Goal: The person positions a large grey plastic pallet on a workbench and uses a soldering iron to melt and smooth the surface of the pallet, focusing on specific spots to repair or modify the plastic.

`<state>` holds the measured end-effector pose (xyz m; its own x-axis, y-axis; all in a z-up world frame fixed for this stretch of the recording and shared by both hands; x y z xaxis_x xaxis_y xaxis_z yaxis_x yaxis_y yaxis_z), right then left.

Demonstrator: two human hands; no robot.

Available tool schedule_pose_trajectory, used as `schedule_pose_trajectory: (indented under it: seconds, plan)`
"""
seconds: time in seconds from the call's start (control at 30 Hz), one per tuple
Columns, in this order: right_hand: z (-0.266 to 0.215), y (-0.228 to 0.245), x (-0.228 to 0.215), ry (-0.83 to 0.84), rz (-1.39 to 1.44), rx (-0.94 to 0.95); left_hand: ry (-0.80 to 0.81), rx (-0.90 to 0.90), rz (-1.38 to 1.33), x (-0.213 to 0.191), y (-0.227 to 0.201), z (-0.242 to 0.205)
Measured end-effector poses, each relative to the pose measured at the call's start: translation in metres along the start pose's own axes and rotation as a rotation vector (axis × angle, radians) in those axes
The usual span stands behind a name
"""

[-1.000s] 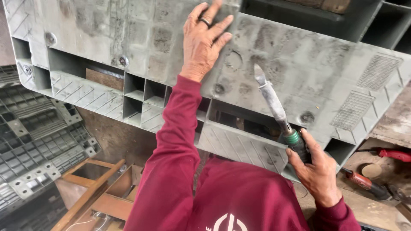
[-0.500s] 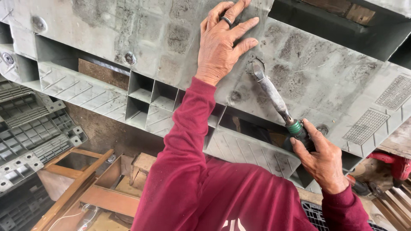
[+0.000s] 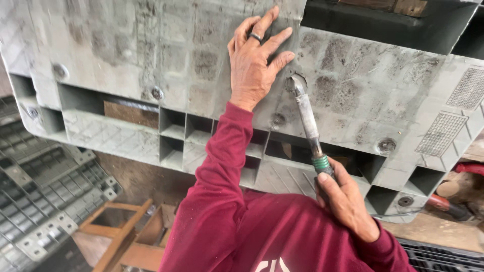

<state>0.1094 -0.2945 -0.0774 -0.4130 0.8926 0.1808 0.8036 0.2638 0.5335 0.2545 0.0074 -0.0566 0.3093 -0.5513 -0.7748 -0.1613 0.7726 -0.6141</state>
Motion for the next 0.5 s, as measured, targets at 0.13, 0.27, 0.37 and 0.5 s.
schedule_pose_trajectory:
  seconds: [0.13, 0.27, 0.37, 0.5]
  plan:
    - [-0.004, -0.010, 0.024, -0.089, -0.085, -0.061, 0.005, 0.020, -0.014, 0.006, 0.002, -0.004]
    - [-0.009, -0.011, 0.043, -0.156, -0.070, -0.087, 0.016, 0.041, -0.046, 0.005, 0.001, -0.006]
    - [-0.009, -0.007, 0.051, -0.215, -0.089, -0.085, 0.135, 0.042, 0.050, 0.016, 0.001, 0.006]
    - [-0.013, -0.010, 0.057, -0.311, -0.165, -0.052, 0.211, 0.298, -0.003, 0.031, -0.016, 0.024]
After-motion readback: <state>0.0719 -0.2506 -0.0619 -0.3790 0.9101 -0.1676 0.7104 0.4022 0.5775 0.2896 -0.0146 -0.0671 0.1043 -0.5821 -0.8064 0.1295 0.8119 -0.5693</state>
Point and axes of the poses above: each hand's wrist, its own z-axis towards the middle knuckle, its own x-axis out of the palm, y = z × x, the point moved 10 cm from there along z, towards the middle knuckle, and after that the axes turned 1 degree about -z, right-handed, at the moved point
